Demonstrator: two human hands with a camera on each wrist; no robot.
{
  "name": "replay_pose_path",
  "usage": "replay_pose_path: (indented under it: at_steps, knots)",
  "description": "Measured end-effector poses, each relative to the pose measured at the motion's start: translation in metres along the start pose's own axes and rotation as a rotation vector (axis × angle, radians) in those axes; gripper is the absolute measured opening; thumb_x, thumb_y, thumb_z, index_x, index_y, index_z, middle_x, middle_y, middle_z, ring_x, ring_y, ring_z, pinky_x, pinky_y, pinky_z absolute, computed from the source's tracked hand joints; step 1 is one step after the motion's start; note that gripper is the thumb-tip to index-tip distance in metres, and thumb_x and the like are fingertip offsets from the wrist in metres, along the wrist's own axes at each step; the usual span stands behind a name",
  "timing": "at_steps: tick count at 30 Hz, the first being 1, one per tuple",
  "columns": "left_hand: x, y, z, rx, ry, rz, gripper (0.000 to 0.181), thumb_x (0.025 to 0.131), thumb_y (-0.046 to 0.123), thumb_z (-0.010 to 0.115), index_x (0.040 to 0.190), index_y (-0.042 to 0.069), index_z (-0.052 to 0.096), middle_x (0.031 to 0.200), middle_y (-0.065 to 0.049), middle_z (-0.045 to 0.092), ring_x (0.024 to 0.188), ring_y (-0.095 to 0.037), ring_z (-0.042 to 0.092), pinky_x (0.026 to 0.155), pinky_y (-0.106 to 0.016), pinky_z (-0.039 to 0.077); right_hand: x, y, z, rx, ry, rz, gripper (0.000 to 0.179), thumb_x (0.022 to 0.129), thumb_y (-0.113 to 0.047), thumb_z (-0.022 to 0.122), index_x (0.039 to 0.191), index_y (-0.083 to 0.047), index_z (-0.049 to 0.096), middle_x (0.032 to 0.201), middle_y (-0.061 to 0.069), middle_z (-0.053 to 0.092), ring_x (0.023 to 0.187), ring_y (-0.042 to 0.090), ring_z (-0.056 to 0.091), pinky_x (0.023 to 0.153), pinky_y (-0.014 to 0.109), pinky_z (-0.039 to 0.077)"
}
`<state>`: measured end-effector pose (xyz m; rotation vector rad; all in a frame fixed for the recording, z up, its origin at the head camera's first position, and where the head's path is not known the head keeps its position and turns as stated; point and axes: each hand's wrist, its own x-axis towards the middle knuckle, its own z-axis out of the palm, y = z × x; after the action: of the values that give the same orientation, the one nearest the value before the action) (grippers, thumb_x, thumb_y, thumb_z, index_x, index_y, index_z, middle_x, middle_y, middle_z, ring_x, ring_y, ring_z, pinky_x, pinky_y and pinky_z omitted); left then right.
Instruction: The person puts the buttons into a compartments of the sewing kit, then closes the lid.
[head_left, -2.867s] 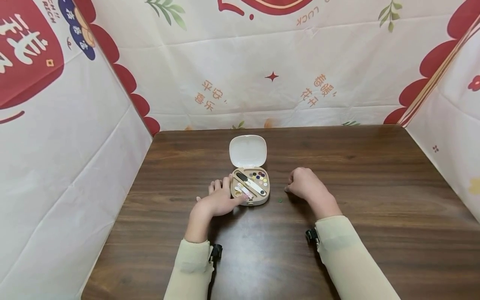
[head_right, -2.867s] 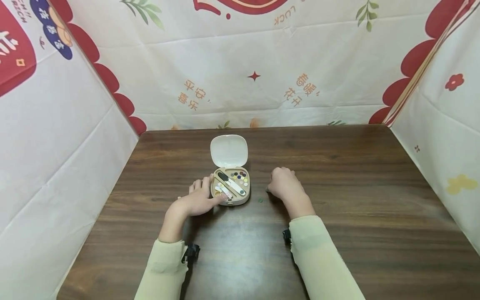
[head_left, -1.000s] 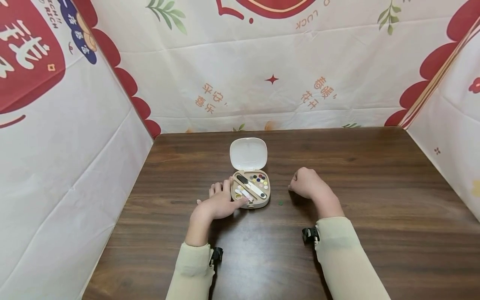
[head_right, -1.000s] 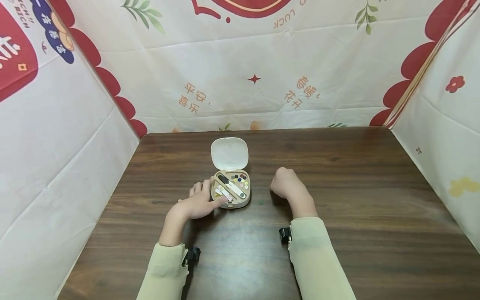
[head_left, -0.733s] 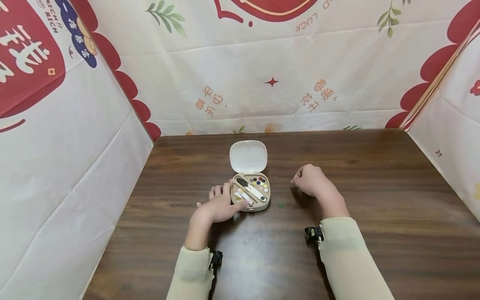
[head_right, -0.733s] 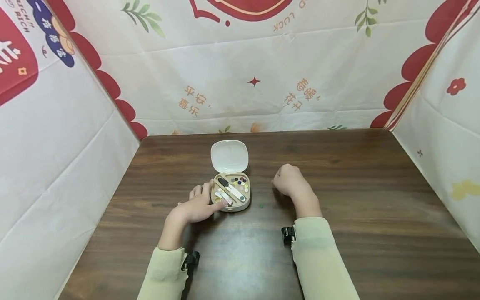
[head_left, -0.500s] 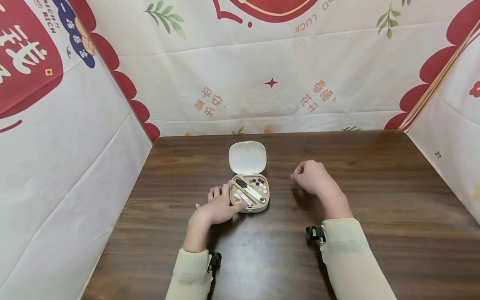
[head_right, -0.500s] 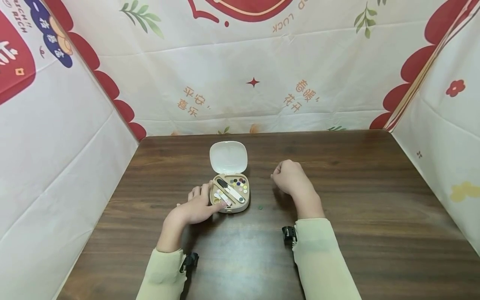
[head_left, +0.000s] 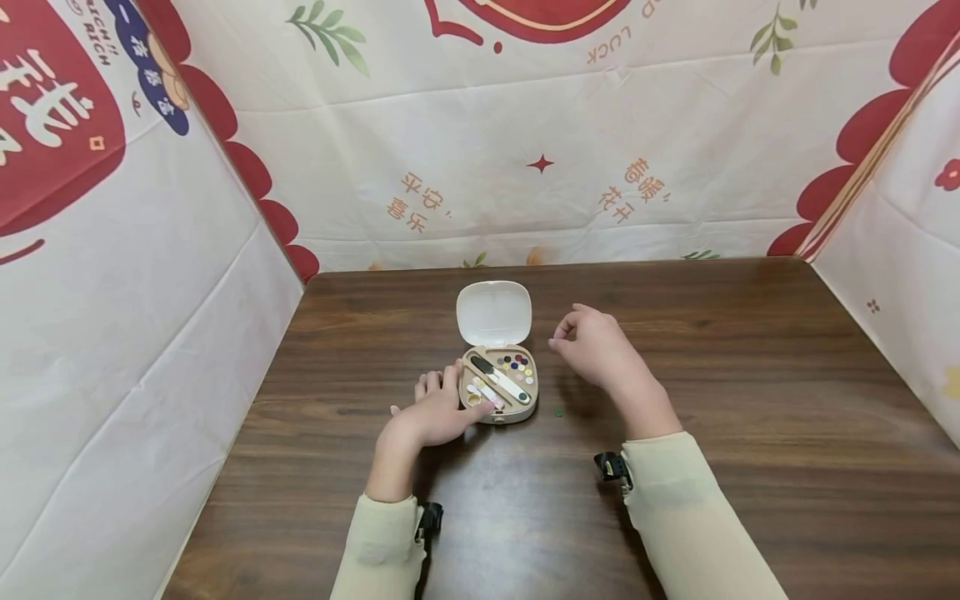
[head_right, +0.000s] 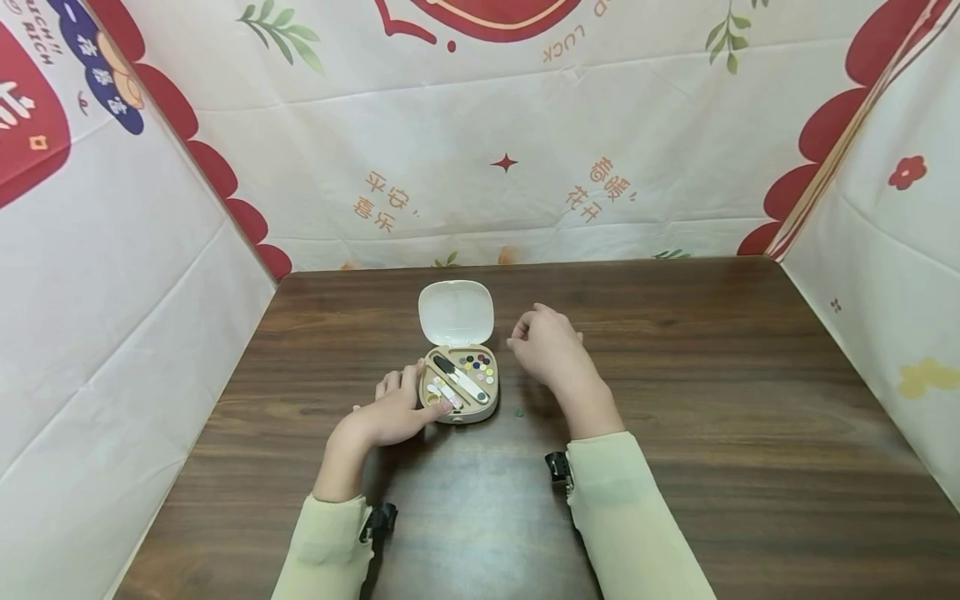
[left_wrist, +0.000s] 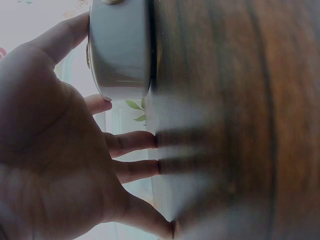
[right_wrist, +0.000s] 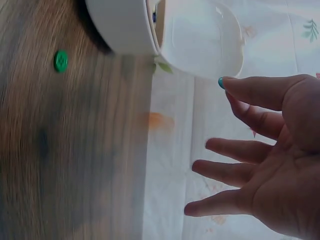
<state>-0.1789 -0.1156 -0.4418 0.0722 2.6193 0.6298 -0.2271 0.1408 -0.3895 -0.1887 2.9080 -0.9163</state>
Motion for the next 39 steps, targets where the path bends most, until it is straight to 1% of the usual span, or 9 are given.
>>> replay_pose_path:
  at_steps: [3, 7, 9, 15, 19, 23, 28, 34, 39]
  knots:
    - [0.001, 0.000, 0.000, -0.002, -0.001, 0.002, 0.099, 0.083, 0.080, 0.046, 0.158, 0.032, 0.005, 0.163, -0.015, 0.013, 0.153, -0.034, 0.001, 0.100, -0.085, 0.008, 0.002, -0.007, 0.004, 0.001, 0.014, -0.004, 0.016, 0.091, -0.024, 0.068, 0.081, -0.012, 0.067, 0.155, 0.027, 0.031, 0.139, 0.054, 0.032, 0.113, 0.065, 0.027]
    - [0.001, 0.001, 0.000, 0.003, -0.001, -0.004, 0.100, 0.082, 0.081, 0.047, 0.158, 0.032, 0.005, 0.162, -0.015, 0.014, 0.153, -0.034, 0.002, 0.099, -0.085, 0.008, 0.006, -0.015, 0.013, 0.004, 0.014, 0.002, 0.015, 0.089, -0.025, 0.069, 0.079, -0.014, 0.068, 0.158, 0.026, 0.026, 0.141, 0.055, 0.028, 0.107, 0.077, 0.019]
    - [0.001, 0.001, 0.000, 0.005, -0.003, -0.006, 0.100, 0.082, 0.081, 0.046, 0.158, 0.032, 0.004, 0.162, -0.015, 0.014, 0.153, -0.033, 0.002, 0.099, -0.085, 0.008, 0.007, -0.017, 0.018, 0.005, 0.012, 0.005, 0.015, 0.088, -0.024, 0.070, 0.078, -0.015, 0.069, 0.158, 0.026, 0.025, 0.142, 0.054, 0.026, 0.105, 0.080, 0.016]
    - [0.003, 0.000, 0.001, 0.015, 0.001, -0.006, 0.101, 0.080, 0.084, 0.045, 0.158, 0.033, 0.004, 0.162, -0.014, 0.014, 0.153, -0.033, 0.003, 0.099, -0.086, 0.010, 0.013, -0.023, 0.035, -0.004, -0.032, 0.022, 0.014, 0.087, -0.025, 0.072, 0.076, -0.017, 0.070, 0.158, 0.027, 0.024, 0.145, 0.050, 0.023, 0.103, 0.082, 0.014]
    - [0.003, 0.000, 0.001, 0.019, -0.001, -0.006, 0.102, 0.080, 0.084, 0.044, 0.158, 0.033, 0.004, 0.163, -0.014, 0.014, 0.153, -0.033, 0.003, 0.098, -0.086, 0.010, 0.017, -0.024, 0.048, -0.009, -0.042, 0.036, 0.013, 0.088, -0.025, 0.071, 0.076, -0.019, 0.068, 0.157, 0.026, 0.028, 0.145, 0.049, 0.026, 0.101, 0.083, 0.016]
    - [0.003, -0.001, 0.000, 0.017, 0.001, -0.007, 0.101, 0.081, 0.083, 0.045, 0.158, 0.032, 0.004, 0.162, -0.014, 0.015, 0.153, -0.033, 0.003, 0.099, -0.086, 0.010, 0.021, -0.025, 0.059, -0.006, -0.025, 0.065, 0.015, 0.089, -0.026, 0.068, 0.075, -0.019, 0.067, 0.157, 0.026, 0.028, 0.145, 0.050, 0.024, 0.102, 0.082, 0.017]
    - [0.002, -0.001, -0.001, 0.023, 0.002, -0.007, 0.101, 0.081, 0.083, 0.045, 0.158, 0.033, 0.003, 0.163, -0.014, 0.014, 0.153, -0.033, 0.002, 0.098, -0.086, 0.009, 0.023, -0.029, 0.070, -0.008, 0.008, 0.097, 0.016, 0.087, -0.027, 0.070, 0.074, -0.021, 0.067, 0.158, 0.026, 0.026, 0.145, 0.052, 0.020, 0.102, 0.083, 0.015]
    - [0.002, -0.001, -0.001, 0.025, 0.002, -0.002, 0.101, 0.081, 0.082, 0.046, 0.158, 0.032, 0.004, 0.162, -0.015, 0.016, 0.153, -0.034, 0.003, 0.098, -0.086, 0.010, 0.024, -0.035, 0.077, 0.001, 0.068, 0.109, 0.014, 0.085, -0.030, 0.072, 0.073, -0.024, 0.069, 0.159, 0.024, 0.025, 0.147, 0.053, 0.012, 0.102, 0.083, 0.012]
    - [0.002, -0.001, 0.000, 0.016, 0.003, 0.003, 0.100, 0.082, 0.081, 0.046, 0.158, 0.031, 0.004, 0.161, -0.014, 0.017, 0.152, -0.034, 0.005, 0.097, -0.086, 0.011, 0.024, -0.037, 0.079, 0.006, 0.064, 0.114, 0.014, 0.087, -0.030, 0.071, 0.073, -0.024, 0.071, 0.159, 0.023, 0.026, 0.148, 0.052, 0.009, 0.100, 0.085, 0.010]
